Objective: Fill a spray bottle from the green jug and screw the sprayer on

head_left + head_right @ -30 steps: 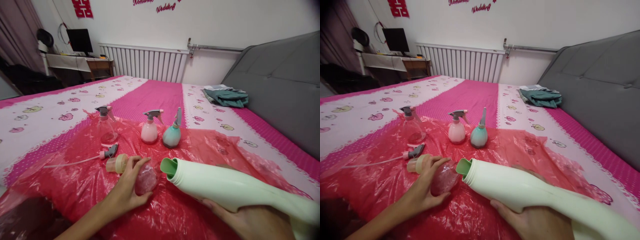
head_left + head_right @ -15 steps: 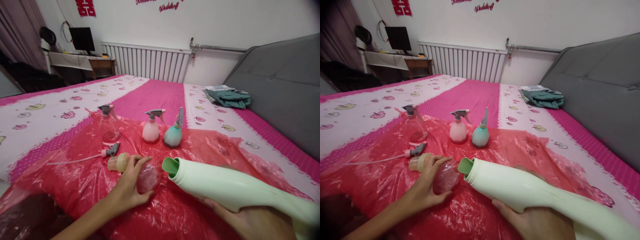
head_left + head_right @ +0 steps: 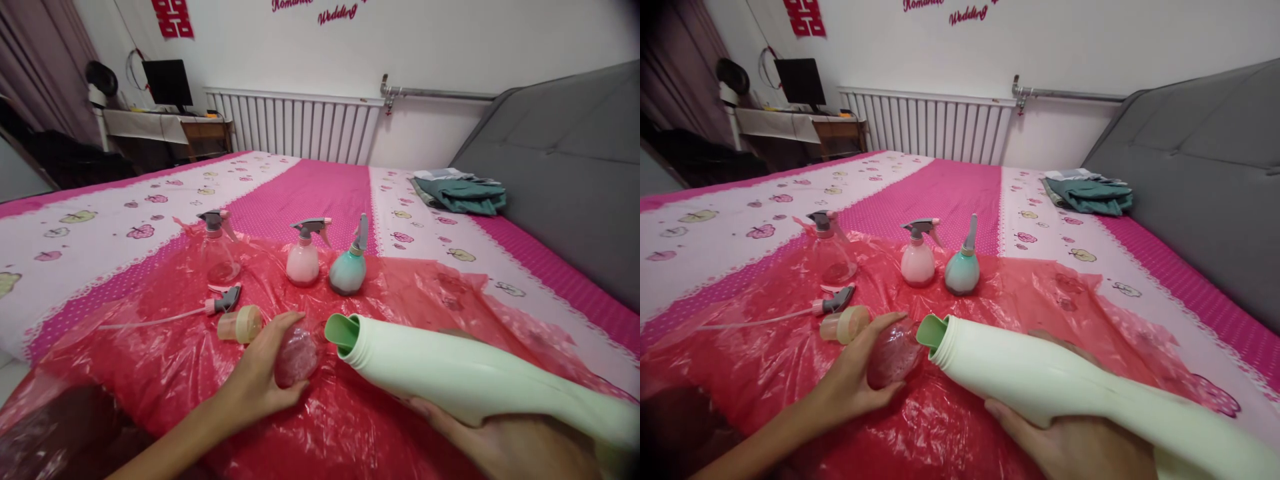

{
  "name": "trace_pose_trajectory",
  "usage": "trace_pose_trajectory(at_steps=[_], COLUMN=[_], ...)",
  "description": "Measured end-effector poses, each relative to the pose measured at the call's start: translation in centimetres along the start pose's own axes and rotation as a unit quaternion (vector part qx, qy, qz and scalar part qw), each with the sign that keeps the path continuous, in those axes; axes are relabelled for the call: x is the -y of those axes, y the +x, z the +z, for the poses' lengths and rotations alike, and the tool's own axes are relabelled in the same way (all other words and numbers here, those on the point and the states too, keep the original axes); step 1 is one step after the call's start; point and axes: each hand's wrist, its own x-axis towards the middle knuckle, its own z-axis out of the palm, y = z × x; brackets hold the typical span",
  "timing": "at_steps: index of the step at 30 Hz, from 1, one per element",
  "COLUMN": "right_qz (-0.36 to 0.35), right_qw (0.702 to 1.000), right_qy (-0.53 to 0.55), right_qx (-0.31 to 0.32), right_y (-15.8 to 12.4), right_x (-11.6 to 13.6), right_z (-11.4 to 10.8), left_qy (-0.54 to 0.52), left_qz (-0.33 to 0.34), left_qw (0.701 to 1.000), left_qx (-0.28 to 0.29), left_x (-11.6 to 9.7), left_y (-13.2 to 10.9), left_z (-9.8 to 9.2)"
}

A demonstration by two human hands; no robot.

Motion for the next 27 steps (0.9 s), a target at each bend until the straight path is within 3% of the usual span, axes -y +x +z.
trace_pose_trajectory(at_steps=[5, 18, 27], right_qz=[0.003, 0.043, 0.028], right_qw=[0.999, 0.997, 0.999], right_qy=[-0.025, 0.067, 0.040], right_qx=[-0.027, 0.010, -0.009], right_y=[0.04, 0.66, 0.81], right_x=[0.40, 0.72, 0.91], right_z=[-0.19, -0.46, -0.61], left_qy=[-0.011, 0.011, 0.022], left_qz=[-0.006, 0.005, 0.007], left_qw=[1.000, 1.000, 1.000], left_qx=[0.004, -0.012, 0.009], left_x=[-0.08, 0.23, -0.05], left_y=[-0.12, -0.11, 0.01], left_z=[-0.07, -0.03, -0.21])
